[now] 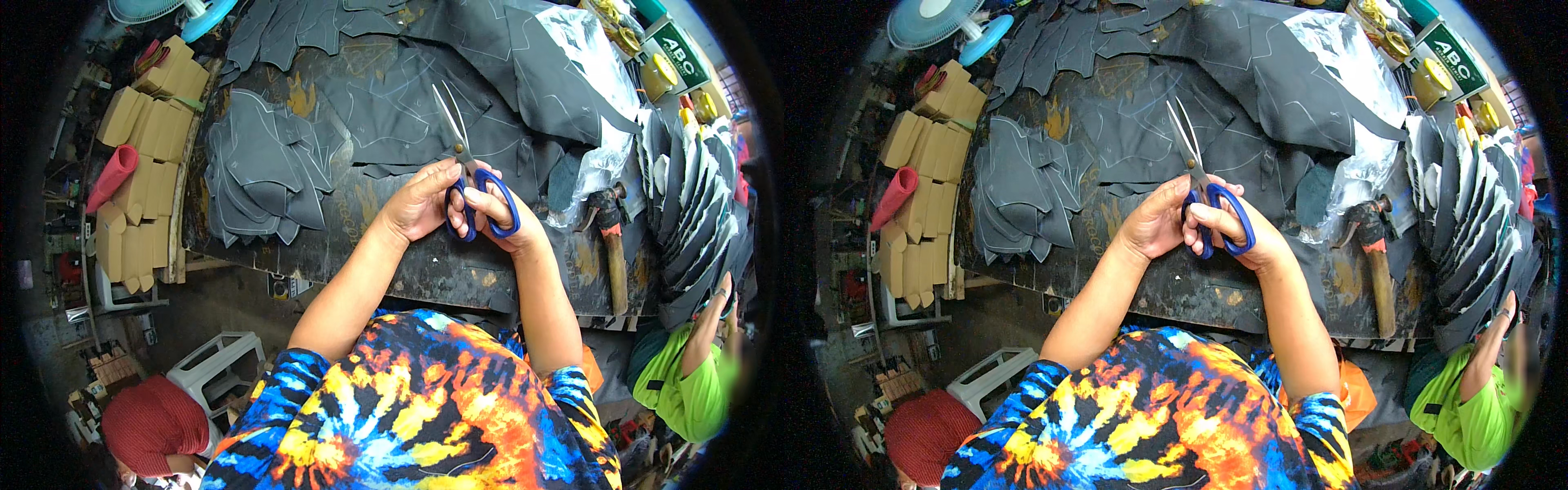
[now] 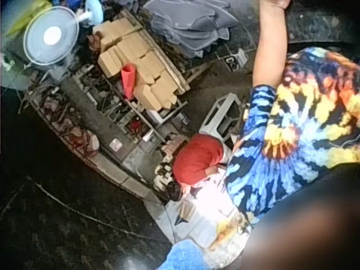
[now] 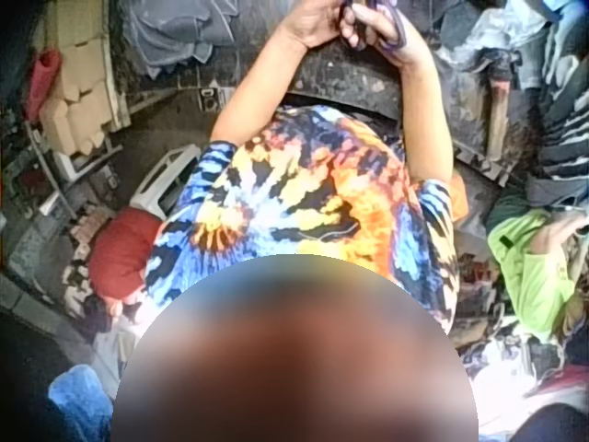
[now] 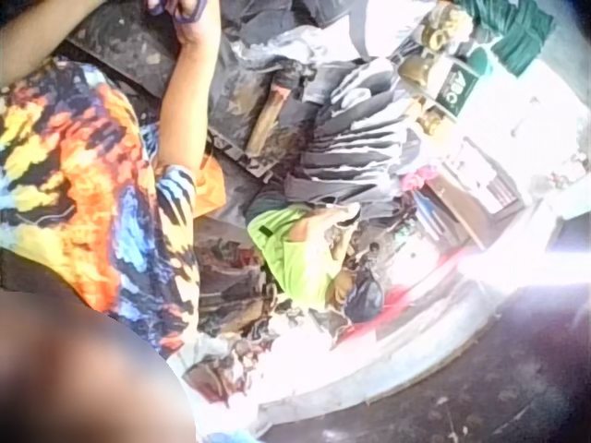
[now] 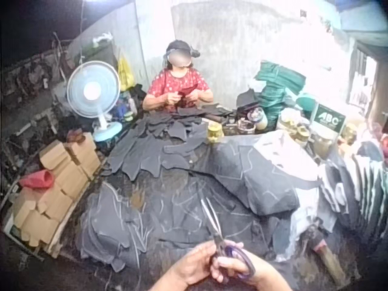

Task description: The person uses shears to cut dark gray fabric pieces along marked outlines on a worktable. They repeatedly pick up fabric, cut along the lines, and place the cut pieces aside. A coworker is visible in the background handling similar materials.

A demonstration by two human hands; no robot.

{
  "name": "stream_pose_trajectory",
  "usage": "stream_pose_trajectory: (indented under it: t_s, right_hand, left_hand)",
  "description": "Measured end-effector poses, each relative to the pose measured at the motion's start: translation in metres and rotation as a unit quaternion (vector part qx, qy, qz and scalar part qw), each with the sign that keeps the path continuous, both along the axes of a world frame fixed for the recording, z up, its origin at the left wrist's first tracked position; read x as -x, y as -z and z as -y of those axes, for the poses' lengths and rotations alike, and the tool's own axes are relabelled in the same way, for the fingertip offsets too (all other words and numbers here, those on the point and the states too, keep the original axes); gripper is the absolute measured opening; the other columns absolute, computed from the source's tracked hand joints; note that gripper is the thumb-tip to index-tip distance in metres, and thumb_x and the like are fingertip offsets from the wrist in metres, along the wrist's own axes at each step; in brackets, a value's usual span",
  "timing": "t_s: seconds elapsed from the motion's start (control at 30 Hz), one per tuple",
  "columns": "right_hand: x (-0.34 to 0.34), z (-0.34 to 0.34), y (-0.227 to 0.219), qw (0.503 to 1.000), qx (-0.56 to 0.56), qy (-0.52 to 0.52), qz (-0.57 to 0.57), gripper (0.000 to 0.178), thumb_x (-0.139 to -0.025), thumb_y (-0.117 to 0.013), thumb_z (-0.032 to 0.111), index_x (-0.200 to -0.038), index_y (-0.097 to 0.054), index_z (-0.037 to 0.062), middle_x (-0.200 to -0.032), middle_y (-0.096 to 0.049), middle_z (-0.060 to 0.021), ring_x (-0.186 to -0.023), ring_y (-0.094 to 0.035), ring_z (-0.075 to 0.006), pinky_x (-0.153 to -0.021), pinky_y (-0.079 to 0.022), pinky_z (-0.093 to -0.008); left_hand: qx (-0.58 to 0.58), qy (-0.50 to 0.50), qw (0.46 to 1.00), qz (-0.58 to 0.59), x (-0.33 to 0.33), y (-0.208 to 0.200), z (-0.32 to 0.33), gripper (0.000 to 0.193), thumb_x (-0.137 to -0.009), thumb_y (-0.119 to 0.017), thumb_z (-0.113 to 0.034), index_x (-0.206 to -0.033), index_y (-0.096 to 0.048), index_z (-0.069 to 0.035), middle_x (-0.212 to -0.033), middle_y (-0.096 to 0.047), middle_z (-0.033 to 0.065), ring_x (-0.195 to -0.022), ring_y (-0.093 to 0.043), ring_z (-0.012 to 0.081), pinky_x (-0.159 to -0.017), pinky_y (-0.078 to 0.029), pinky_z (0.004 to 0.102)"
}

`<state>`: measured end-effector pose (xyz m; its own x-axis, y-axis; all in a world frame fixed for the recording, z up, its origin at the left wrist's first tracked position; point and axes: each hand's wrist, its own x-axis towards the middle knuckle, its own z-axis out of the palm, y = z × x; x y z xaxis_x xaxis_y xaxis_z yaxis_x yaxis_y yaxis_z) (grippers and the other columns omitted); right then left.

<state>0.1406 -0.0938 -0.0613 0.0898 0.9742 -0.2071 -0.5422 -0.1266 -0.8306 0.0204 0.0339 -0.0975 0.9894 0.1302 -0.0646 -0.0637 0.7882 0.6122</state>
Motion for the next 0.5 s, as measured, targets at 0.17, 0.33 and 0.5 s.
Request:
stream_pose_trajectory:
  t_s: [0.17, 0.33, 0.5]
  right_hand:
    - [-0.0003, 0.0001, -0.0003, 1.000, -0.004, -0.007, -0.010, 0.034, -0.089, -0.070, 0.038, -0.090, -0.060, 0.0061, -0.075, -0.064, -0.0080, -0.065, -0.061, -0.0145, -0.060, -0.045, -0.0243]
    - [-0.0008, 0.0008, -0.0007, 1.000, 0.001, -0.005, -0.006, 0.035, -0.089, -0.070, 0.039, -0.090, -0.059, 0.0054, -0.075, -0.064, -0.0083, -0.065, -0.062, -0.0148, -0.062, -0.046, -0.0244]
    - [-0.0010, 0.0016, 0.0000, 1.000, -0.005, -0.002, -0.005, 0.034, -0.090, -0.070, 0.038, -0.090, -0.061, 0.0051, -0.076, -0.064, -0.0085, -0.066, -0.062, -0.0157, -0.062, -0.047, -0.0255]
  left_hand:
    - [0.010, -0.007, 1.000, -0.003, -0.0003, -0.0018, 0.0016, 0.053, -0.101, -0.052, -0.041, -0.128, -0.055, 0.004, -0.133, -0.056, 0.0301, -0.061, -0.067, 0.0181, -0.055, -0.059, 0.0302]
    - [0.008, -0.004, 1.000, -0.004, -0.0001, -0.0020, 0.0013, 0.052, -0.101, -0.052, -0.040, -0.129, -0.055, 0.004, -0.133, -0.055, 0.0318, -0.061, -0.067, 0.0187, -0.055, -0.059, 0.0306]
    - [0.008, 0.002, 1.000, -0.004, 0.0000, -0.0004, 0.0006, 0.052, -0.101, -0.053, -0.040, -0.130, -0.055, 0.004, -0.133, -0.055, 0.0312, -0.060, -0.067, 0.0187, -0.055, -0.059, 0.0307]
